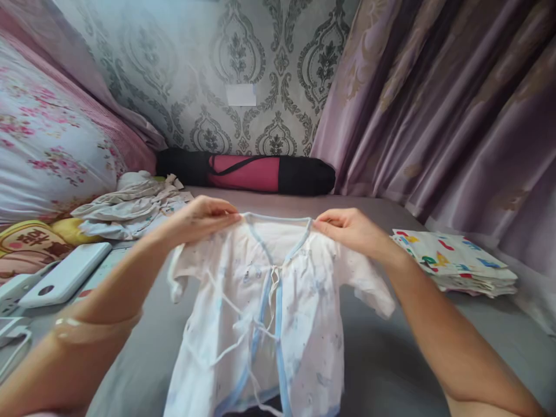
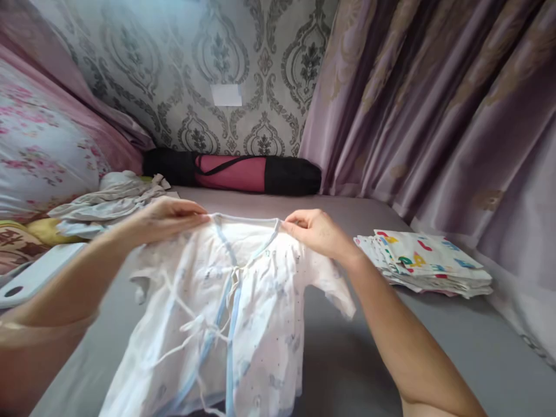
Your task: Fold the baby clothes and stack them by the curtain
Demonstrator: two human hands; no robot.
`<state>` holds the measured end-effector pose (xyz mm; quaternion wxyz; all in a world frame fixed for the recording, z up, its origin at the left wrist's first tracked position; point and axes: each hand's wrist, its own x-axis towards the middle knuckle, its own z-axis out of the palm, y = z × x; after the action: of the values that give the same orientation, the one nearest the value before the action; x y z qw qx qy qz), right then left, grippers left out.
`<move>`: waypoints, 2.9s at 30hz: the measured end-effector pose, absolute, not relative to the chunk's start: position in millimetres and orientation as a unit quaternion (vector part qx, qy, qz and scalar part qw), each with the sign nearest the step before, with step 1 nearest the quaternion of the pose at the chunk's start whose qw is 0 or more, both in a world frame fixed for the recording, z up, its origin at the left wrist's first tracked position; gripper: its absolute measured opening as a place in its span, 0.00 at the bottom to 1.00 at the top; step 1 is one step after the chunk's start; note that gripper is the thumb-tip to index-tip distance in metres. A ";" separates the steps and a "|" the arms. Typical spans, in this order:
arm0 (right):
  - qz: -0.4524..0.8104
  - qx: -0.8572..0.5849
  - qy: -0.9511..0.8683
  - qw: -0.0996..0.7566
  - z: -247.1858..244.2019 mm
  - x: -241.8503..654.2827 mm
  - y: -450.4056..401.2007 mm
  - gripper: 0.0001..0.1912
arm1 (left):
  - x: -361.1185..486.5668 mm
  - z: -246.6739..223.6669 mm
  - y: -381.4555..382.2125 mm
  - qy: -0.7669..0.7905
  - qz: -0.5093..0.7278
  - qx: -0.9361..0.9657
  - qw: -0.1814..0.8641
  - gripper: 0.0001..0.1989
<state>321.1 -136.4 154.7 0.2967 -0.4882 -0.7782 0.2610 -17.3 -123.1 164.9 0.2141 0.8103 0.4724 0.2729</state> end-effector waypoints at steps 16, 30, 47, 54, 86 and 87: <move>0.029 -0.585 -0.810 -0.021 35.5 311.3 -81.5 0.18 | 10.0 29.7 -55.7 0.573 -0.014 0.816 0.074 0.20; 0.024 -0.599 -0.800 -0.019 34.1 306.5 -16.2 0.18 | 16.4 24.0 10.0 0.601 0.030 0.797 0.053 0.19; 0.069 -0.620 -0.777 0.083 9.4 285.3 8.5 0.15 | 34.3 7.2 29.7 0.569 0.104 0.809 0.100 0.14; 0.019 -0.625 -0.776 0.087 0.2 281.4 7.1 0.15 | 38.0 -3.1 29.3 0.594 0.083 0.797 0.066 0.17; 0.322 -0.753 -0.566 0.096 34.9 401.1 -67.0 0.07 | 177.5 -24.5 -12.0 0.448 0.194 0.870 0.074 0.16; 0.316 -0.753 -0.564 0.121 34.7 402.0 -66.1 0.05 | 179.1 -29.9 -13.7 0.452 0.203 0.866 0.069 0.16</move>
<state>402.0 -66.1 34.7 0.1212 -0.7531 -0.5643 0.3158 179.1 -13.7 -29.9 0.0689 0.8656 0.4523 0.2033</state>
